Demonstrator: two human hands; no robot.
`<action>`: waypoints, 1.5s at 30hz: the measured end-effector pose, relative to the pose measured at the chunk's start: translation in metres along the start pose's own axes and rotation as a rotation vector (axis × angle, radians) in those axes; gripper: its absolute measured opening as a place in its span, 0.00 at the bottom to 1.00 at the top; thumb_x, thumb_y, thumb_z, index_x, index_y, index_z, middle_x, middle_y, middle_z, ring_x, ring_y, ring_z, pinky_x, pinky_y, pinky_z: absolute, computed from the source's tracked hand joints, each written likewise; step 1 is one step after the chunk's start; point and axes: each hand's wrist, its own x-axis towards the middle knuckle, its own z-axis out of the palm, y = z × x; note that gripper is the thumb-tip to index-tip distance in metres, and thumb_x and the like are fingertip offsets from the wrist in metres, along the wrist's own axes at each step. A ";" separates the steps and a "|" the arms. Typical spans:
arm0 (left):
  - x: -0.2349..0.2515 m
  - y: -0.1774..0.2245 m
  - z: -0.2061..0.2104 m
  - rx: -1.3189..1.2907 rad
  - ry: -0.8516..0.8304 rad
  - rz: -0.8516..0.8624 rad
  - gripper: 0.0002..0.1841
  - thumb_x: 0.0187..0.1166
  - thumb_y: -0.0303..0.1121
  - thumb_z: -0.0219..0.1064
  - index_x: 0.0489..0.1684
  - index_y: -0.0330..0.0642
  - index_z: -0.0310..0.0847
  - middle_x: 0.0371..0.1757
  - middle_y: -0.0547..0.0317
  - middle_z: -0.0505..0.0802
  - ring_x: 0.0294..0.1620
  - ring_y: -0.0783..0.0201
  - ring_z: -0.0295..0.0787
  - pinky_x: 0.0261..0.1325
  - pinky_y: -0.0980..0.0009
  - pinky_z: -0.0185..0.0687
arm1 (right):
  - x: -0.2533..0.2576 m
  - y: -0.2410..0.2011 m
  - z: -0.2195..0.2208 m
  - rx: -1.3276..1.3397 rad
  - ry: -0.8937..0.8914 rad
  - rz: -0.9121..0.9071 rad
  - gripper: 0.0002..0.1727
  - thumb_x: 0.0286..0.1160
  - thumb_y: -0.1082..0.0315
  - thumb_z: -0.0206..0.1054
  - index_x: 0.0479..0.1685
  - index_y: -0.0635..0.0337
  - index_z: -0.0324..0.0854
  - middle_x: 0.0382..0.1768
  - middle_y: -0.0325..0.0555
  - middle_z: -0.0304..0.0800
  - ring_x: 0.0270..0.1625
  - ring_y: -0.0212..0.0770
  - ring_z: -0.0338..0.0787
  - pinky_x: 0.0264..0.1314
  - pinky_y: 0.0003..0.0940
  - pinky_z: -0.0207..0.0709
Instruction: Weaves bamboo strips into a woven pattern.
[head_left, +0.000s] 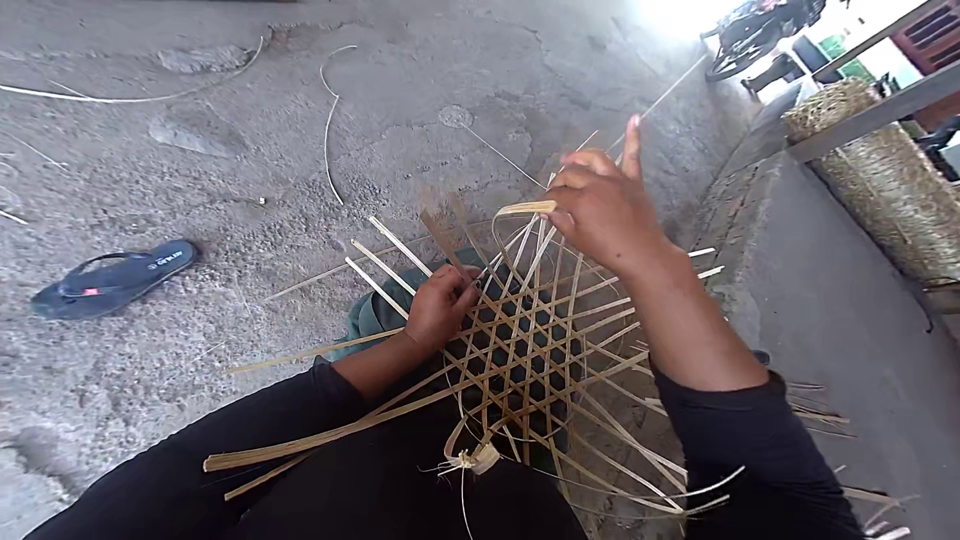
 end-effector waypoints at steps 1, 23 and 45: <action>0.001 0.001 0.000 0.004 -0.004 -0.016 0.12 0.87 0.36 0.63 0.59 0.46 0.89 0.55 0.55 0.89 0.26 0.71 0.85 0.31 0.72 0.87 | -0.002 -0.002 -0.001 -0.020 -0.021 -0.016 0.11 0.85 0.62 0.64 0.49 0.54 0.92 0.54 0.47 0.93 0.74 0.59 0.82 0.90 0.78 0.34; 0.011 0.004 -0.010 -0.022 -0.044 -0.184 0.14 0.88 0.34 0.63 0.67 0.48 0.86 0.54 0.54 0.90 0.18 0.69 0.83 0.19 0.72 0.85 | -0.098 -0.038 0.122 0.511 0.089 0.678 0.12 0.84 0.68 0.64 0.54 0.50 0.92 0.50 0.55 0.89 0.57 0.58 0.88 0.62 0.57 0.81; -0.005 0.042 -0.069 0.695 -0.573 0.161 0.48 0.60 0.32 0.86 0.87 0.39 0.65 0.56 0.50 0.94 0.57 0.57 0.93 0.64 0.59 0.88 | -0.109 -0.072 0.168 0.585 0.578 0.708 0.14 0.88 0.66 0.60 0.56 0.48 0.93 0.49 0.55 0.89 0.57 0.57 0.86 0.63 0.52 0.79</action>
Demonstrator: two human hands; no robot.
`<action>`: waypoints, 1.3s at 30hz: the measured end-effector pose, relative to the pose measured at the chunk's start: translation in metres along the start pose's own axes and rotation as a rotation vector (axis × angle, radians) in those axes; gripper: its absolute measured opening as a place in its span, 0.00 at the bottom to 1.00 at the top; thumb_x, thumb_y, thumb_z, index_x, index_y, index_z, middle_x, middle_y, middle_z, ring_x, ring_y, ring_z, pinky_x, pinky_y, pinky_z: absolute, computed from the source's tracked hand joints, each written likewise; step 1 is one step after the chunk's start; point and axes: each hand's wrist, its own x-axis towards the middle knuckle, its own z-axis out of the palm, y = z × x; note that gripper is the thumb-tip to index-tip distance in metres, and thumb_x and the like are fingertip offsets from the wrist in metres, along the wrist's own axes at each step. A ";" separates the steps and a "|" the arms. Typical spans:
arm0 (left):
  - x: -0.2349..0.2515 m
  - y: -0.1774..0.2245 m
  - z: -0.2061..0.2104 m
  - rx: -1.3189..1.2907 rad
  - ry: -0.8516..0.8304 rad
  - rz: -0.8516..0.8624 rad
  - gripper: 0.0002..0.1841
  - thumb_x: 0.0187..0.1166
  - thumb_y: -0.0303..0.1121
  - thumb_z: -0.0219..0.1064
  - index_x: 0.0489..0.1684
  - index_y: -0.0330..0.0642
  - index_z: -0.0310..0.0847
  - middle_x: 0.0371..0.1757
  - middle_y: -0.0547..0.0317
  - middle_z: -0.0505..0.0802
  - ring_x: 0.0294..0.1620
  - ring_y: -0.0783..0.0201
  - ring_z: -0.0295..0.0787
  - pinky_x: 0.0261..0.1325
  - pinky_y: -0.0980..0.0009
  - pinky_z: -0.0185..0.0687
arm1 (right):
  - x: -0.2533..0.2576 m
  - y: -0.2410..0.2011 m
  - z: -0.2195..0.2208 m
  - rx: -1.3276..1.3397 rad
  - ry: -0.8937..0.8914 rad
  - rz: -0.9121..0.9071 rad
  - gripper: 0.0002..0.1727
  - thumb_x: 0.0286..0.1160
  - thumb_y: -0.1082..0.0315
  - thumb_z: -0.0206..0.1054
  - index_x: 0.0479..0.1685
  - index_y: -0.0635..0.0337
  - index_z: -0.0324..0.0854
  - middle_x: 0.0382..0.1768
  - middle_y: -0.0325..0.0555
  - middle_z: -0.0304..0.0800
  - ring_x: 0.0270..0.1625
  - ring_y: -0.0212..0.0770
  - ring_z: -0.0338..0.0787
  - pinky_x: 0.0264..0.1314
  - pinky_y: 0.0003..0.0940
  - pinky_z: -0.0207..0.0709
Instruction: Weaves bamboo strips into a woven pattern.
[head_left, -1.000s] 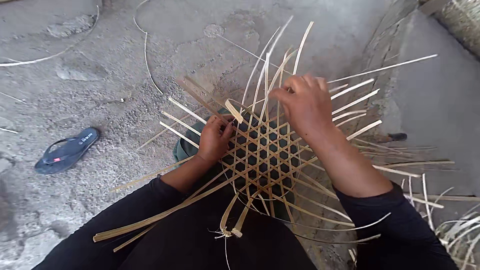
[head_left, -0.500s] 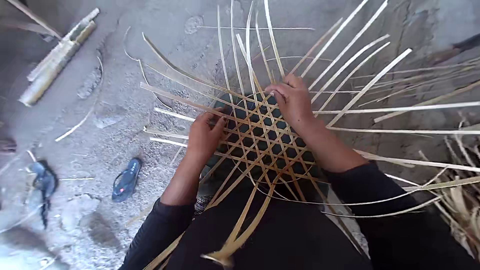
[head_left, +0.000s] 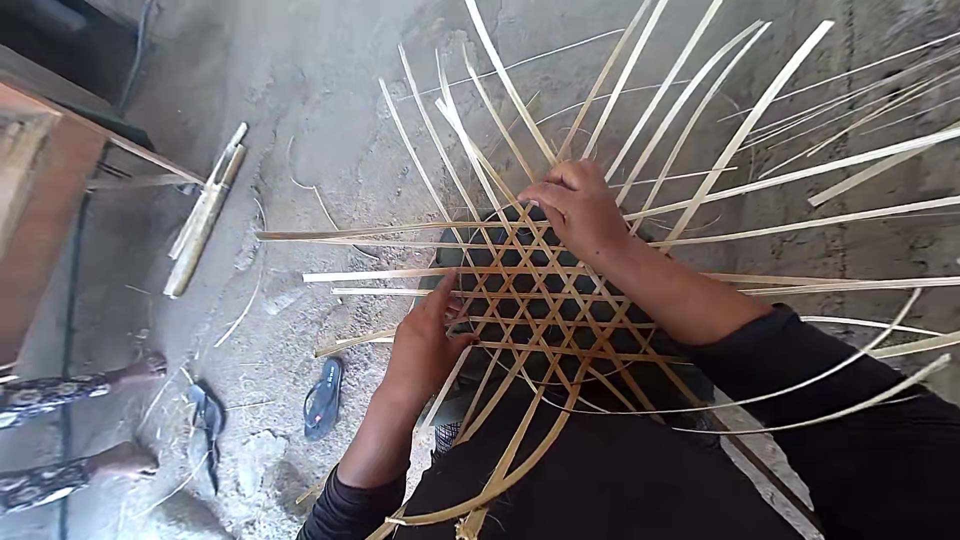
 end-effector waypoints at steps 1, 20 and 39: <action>0.002 0.000 0.000 0.001 -0.022 -0.010 0.49 0.60 0.31 0.86 0.88 0.39 0.63 0.57 0.51 0.93 0.57 0.58 0.93 0.65 0.60 0.88 | 0.000 0.000 0.000 0.006 0.005 0.000 0.14 0.88 0.66 0.60 0.55 0.48 0.93 0.48 0.55 0.88 0.57 0.56 0.86 0.63 0.52 0.79; 0.031 0.007 -0.011 0.038 -0.201 -0.071 0.58 0.50 0.29 0.90 0.91 0.49 0.57 0.47 0.52 0.92 0.49 0.56 0.92 0.56 0.55 0.89 | -0.003 0.004 0.006 0.000 0.034 0.046 0.14 0.88 0.68 0.60 0.54 0.48 0.93 0.49 0.55 0.89 0.58 0.56 0.86 0.66 0.49 0.77; 0.091 -0.001 -0.011 -1.147 -0.054 -0.601 0.14 0.92 0.30 0.53 0.69 0.44 0.77 0.39 0.62 0.87 0.33 0.71 0.86 0.42 0.75 0.87 | -0.002 0.006 0.002 -0.024 0.021 0.050 0.12 0.86 0.66 0.63 0.55 0.47 0.93 0.50 0.54 0.89 0.56 0.55 0.86 0.62 0.51 0.80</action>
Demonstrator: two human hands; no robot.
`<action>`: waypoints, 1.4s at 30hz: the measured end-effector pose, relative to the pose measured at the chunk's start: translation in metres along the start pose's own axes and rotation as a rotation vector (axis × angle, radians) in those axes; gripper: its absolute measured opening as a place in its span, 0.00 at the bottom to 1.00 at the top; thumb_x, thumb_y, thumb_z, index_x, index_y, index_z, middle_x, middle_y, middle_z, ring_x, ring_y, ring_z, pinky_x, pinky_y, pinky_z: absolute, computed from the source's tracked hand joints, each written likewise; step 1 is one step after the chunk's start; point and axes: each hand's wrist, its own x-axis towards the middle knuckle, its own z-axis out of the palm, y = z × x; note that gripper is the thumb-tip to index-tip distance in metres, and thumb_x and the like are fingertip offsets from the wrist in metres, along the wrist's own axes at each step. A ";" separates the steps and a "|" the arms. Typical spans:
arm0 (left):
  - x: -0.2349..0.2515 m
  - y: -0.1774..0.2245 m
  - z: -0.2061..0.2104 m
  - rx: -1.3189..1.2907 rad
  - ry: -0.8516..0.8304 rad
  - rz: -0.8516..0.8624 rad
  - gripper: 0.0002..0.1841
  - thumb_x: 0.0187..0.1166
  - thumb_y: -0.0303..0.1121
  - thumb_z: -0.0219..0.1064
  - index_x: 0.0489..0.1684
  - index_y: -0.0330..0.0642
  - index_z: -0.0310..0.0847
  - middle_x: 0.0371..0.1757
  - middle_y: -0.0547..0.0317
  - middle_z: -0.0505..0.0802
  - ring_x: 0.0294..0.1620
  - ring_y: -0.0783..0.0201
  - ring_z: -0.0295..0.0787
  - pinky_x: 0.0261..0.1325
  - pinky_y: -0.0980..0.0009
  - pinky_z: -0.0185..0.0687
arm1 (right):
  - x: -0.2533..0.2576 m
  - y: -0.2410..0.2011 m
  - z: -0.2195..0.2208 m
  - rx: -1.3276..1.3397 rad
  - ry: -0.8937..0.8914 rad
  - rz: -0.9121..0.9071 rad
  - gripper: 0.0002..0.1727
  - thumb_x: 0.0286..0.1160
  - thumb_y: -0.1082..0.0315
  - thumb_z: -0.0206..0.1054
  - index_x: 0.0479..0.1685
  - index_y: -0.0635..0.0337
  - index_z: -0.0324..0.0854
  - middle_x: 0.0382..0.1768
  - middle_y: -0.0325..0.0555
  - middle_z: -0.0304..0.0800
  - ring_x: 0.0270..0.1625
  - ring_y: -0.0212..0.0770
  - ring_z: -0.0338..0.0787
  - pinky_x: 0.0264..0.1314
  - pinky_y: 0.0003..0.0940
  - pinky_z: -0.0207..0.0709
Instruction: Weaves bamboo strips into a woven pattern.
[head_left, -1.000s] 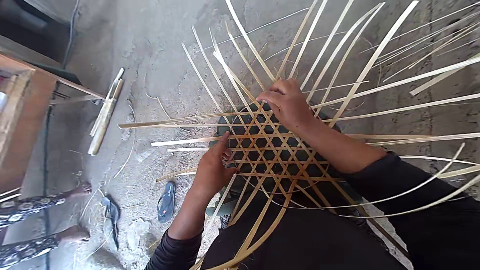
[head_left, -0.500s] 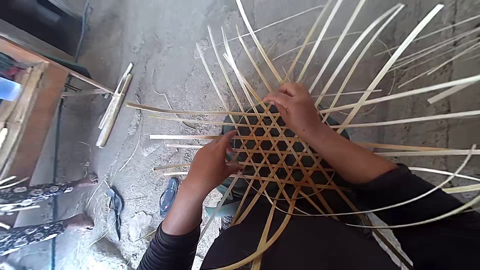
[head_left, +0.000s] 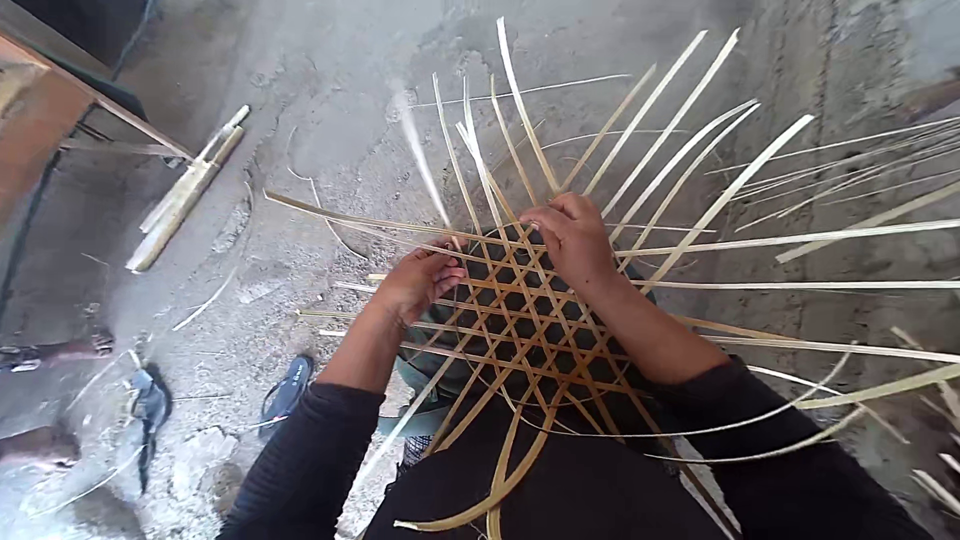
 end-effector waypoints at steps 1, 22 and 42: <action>0.001 0.000 -0.001 -0.006 -0.011 0.008 0.12 0.93 0.30 0.53 0.65 0.44 0.77 0.40 0.63 0.88 0.34 0.71 0.87 0.45 0.75 0.87 | 0.000 0.000 0.000 0.000 -0.002 0.000 0.12 0.86 0.66 0.63 0.55 0.47 0.93 0.50 0.54 0.89 0.56 0.55 0.87 0.62 0.52 0.80; -0.036 -0.019 0.033 -0.139 0.059 0.333 0.19 0.91 0.29 0.49 0.77 0.34 0.69 0.65 0.46 0.90 0.61 0.58 0.91 0.67 0.61 0.85 | 0.000 -0.007 0.000 -0.034 -0.081 0.032 0.14 0.88 0.65 0.60 0.58 0.47 0.92 0.50 0.54 0.88 0.58 0.56 0.85 0.64 0.53 0.79; 0.036 -0.024 0.037 0.677 0.264 0.707 0.27 0.63 0.30 0.81 0.62 0.42 0.78 0.35 0.60 0.85 0.27 0.68 0.80 0.32 0.71 0.79 | 0.001 -0.004 -0.001 -0.022 -0.044 0.043 0.13 0.88 0.64 0.60 0.57 0.47 0.92 0.50 0.54 0.88 0.58 0.56 0.86 0.65 0.52 0.78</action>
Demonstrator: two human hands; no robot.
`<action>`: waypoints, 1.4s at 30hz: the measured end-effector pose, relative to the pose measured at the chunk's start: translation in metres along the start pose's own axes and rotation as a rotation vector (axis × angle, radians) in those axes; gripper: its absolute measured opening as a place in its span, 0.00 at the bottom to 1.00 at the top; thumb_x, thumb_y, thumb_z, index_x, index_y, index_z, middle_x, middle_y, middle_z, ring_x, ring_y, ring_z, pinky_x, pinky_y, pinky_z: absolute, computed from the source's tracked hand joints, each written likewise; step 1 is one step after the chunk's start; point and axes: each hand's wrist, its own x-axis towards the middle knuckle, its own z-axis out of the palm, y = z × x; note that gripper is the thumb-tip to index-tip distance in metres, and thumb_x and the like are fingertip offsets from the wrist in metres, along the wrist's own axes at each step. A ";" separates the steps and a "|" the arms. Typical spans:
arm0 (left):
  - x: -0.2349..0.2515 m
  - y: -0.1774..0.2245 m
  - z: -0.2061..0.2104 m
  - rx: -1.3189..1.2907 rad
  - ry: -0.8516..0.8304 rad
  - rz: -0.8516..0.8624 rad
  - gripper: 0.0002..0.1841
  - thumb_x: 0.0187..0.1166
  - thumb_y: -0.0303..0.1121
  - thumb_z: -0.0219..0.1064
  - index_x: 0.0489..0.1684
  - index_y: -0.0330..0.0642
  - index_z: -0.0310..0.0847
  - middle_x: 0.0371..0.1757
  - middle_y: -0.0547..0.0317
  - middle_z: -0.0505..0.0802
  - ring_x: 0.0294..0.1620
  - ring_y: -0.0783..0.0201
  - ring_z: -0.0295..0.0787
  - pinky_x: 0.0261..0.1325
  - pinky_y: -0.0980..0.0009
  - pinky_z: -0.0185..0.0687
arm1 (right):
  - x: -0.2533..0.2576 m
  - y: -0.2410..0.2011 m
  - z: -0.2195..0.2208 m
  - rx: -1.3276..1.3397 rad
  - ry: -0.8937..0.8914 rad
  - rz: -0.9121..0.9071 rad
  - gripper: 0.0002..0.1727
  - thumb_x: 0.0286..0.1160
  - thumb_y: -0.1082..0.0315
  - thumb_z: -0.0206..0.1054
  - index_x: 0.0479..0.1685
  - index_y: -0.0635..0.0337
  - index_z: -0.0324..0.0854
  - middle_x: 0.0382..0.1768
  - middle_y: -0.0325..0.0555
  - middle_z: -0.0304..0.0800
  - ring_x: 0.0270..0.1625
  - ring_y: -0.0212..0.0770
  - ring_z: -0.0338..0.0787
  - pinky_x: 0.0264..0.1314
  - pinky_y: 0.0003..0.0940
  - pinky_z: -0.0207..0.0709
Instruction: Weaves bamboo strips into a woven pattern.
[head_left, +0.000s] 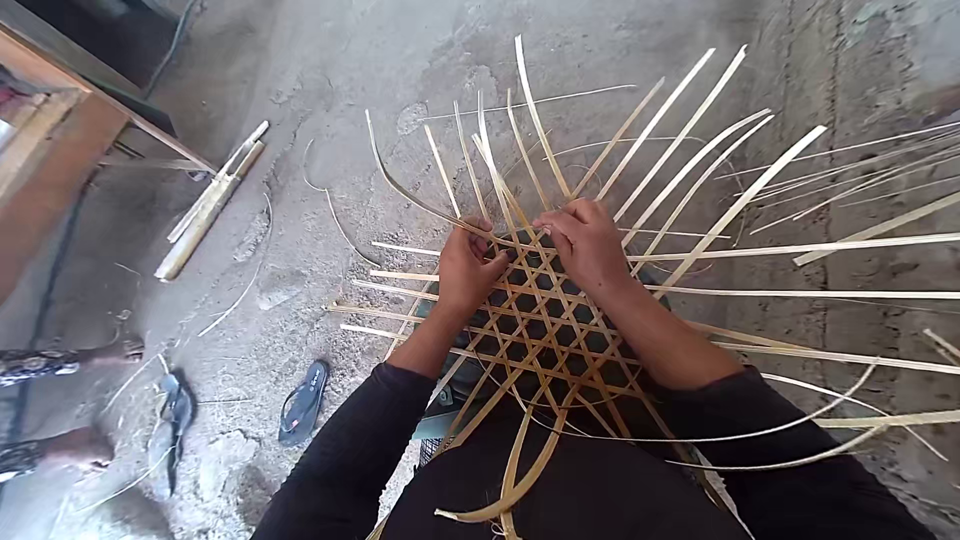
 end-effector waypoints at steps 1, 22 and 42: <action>-0.001 0.000 0.001 -0.014 0.017 0.008 0.26 0.63 0.29 0.80 0.62 0.42 0.79 0.35 0.60 0.85 0.26 0.69 0.80 0.31 0.73 0.78 | 0.000 0.000 0.000 0.005 0.000 0.000 0.13 0.88 0.64 0.60 0.57 0.47 0.92 0.51 0.54 0.88 0.58 0.57 0.86 0.65 0.53 0.78; 0.023 -0.009 -0.009 -0.254 -0.077 -0.256 0.18 0.76 0.34 0.76 0.58 0.35 0.80 0.35 0.57 0.92 0.22 0.70 0.86 0.27 0.74 0.85 | 0.000 0.003 -0.002 0.017 -0.012 0.013 0.14 0.88 0.65 0.60 0.57 0.48 0.92 0.51 0.55 0.88 0.58 0.58 0.86 0.63 0.54 0.78; 0.022 0.026 -0.028 0.445 -0.132 0.265 0.10 0.84 0.31 0.66 0.52 0.39 0.91 0.59 0.45 0.90 0.47 0.52 0.93 0.53 0.54 0.91 | -0.001 0.002 0.000 0.020 0.004 -0.006 0.14 0.88 0.63 0.60 0.57 0.48 0.92 0.51 0.55 0.89 0.58 0.57 0.85 0.65 0.54 0.77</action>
